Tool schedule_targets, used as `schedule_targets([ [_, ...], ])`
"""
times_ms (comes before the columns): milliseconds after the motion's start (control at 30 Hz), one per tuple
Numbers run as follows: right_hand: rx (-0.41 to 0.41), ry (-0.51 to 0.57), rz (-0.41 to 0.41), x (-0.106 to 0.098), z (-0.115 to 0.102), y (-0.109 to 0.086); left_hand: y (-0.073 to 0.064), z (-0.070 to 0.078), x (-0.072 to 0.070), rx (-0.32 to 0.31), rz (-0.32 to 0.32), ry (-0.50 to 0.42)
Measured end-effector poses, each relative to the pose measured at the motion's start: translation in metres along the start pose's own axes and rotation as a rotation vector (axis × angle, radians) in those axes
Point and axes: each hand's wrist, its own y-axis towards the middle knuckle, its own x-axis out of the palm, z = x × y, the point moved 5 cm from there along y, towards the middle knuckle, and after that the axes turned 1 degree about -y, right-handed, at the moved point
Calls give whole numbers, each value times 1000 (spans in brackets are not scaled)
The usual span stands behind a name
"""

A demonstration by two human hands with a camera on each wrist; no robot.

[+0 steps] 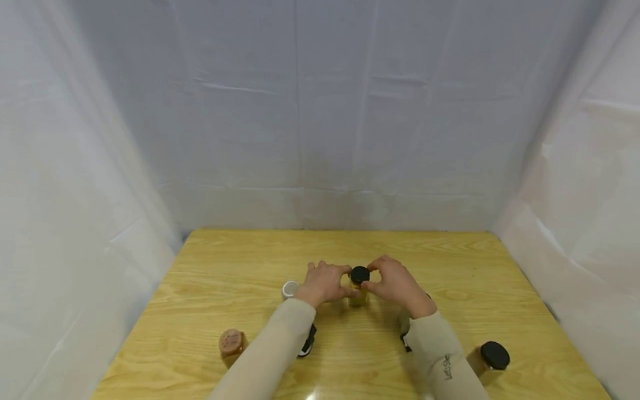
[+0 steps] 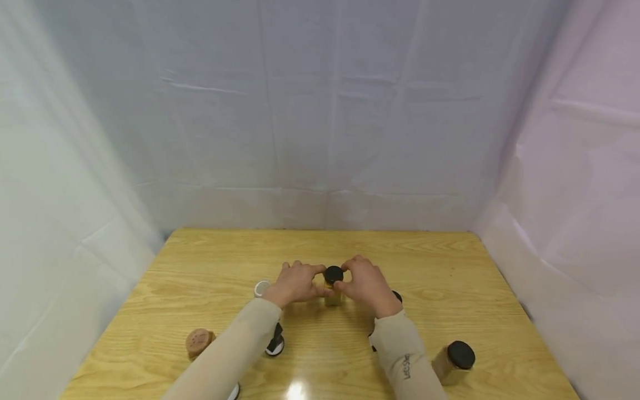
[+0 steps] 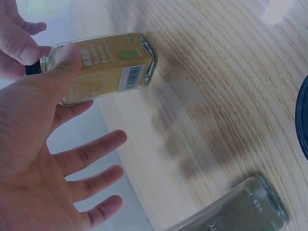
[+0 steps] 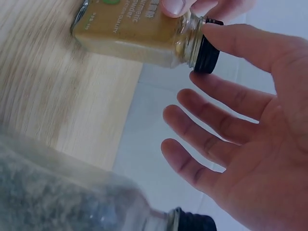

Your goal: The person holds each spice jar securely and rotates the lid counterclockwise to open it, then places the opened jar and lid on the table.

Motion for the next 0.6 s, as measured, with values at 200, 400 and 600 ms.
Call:
schedule_targets([
  [200, -18, 10, -7, 3, -6, 3, 1, 2, 2, 3, 8, -6],
  [400, -41, 17, 13, 7, -11, 6, 1, 4, 3, 13, 17, -8],
  [600, -2, 17, 3, 7, -9, 5, -1, 4, 2, 11, 18, -12],
])
